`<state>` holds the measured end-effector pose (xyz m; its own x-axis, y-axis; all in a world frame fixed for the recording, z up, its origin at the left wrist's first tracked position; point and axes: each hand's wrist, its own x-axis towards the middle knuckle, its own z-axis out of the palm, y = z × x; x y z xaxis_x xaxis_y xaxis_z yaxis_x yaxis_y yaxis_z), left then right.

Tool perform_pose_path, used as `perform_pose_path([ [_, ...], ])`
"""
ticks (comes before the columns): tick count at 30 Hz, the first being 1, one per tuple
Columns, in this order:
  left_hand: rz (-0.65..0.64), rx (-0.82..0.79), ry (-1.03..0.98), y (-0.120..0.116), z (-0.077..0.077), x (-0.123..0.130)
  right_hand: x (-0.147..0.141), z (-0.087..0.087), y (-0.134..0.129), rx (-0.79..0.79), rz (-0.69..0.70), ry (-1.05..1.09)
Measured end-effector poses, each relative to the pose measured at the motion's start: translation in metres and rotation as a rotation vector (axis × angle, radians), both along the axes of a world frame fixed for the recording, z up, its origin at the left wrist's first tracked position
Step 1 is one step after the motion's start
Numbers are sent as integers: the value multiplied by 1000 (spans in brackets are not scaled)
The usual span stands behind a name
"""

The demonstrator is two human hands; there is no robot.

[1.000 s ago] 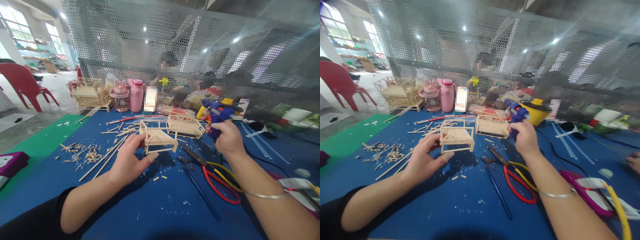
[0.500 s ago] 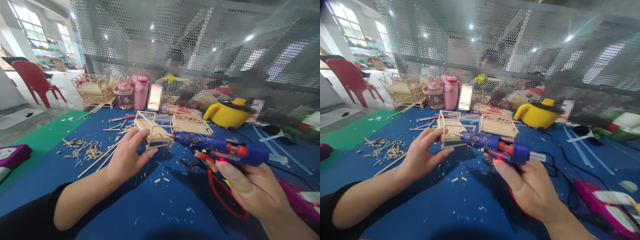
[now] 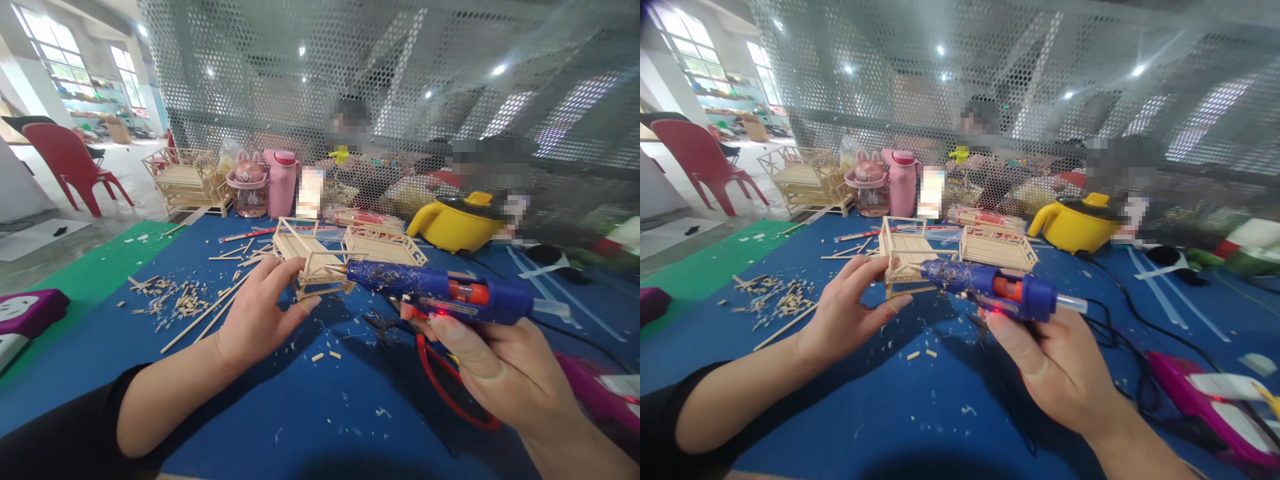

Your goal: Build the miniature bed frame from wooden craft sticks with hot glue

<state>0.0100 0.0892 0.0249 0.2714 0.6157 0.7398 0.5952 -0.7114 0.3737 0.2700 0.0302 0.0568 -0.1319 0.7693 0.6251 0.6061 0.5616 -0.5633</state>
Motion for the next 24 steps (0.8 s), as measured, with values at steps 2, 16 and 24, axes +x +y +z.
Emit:
perform_pose_path([
  [2,2,9,1,0,0,0,-1,2,0,-12,23,-22],
  [16,0,21,-7,0,0,1,-9,12,1,100,-21,-226],
  [24,-44,-57,-68,1,-6,2,-3,1,3,131,-7,-147],
])
